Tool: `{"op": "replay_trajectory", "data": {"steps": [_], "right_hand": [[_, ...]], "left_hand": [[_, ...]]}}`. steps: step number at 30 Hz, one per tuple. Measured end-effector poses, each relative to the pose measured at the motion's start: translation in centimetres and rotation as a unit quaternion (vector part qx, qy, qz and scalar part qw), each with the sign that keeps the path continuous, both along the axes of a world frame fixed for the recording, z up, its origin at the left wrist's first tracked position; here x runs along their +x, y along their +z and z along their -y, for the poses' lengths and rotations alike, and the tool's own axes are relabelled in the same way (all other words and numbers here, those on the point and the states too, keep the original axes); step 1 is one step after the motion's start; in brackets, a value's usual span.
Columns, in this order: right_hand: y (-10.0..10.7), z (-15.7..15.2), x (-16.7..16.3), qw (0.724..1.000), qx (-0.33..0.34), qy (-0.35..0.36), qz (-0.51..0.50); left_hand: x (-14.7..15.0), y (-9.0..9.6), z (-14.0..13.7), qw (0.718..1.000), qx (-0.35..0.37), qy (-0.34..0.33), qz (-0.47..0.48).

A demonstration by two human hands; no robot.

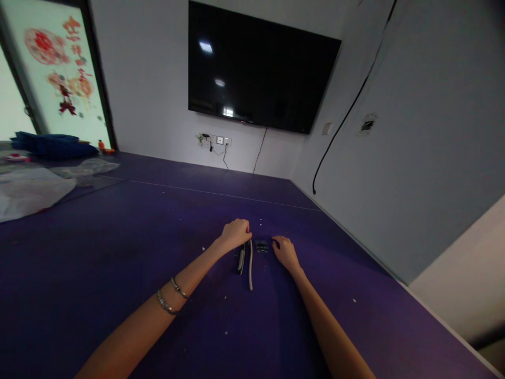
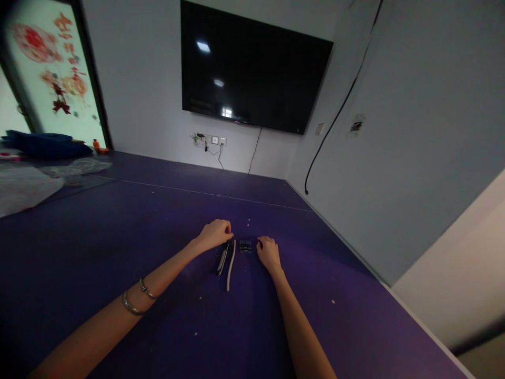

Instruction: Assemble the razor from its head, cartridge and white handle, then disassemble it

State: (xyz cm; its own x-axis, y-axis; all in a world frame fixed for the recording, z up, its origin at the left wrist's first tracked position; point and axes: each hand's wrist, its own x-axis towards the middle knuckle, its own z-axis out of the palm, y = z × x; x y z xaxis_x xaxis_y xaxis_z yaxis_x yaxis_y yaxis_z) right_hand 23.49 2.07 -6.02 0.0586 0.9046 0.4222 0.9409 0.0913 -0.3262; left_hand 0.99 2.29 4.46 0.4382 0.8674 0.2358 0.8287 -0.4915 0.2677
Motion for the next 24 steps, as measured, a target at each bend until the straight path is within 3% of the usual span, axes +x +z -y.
{"op": "replay_trajectory", "data": {"steps": [3, 7, 13, 24], "right_hand": [[0.0, 0.0, -0.1, 1.0, 0.001, -0.006, 0.013], [0.0, 0.0, -0.2, 1.0, -0.006, -0.014, 0.025], [-0.1, -0.1, -0.3, 0.999, -0.014, -0.026, 0.035], [-0.2, -0.1, -0.2, 1.0, -0.002, -0.026, 0.003]], "left_hand": [[-0.9, 0.1, 1.1, 0.994, -0.08, 0.017, -0.067], [-1.3, -1.3, 2.8, 0.978, -0.156, 0.012, -0.135], [-1.2, -3.7, 4.4, 0.984, -0.113, 0.019, -0.139], [-1.5, -5.9, 4.8, 0.994, -0.077, 0.016, -0.073]]}}
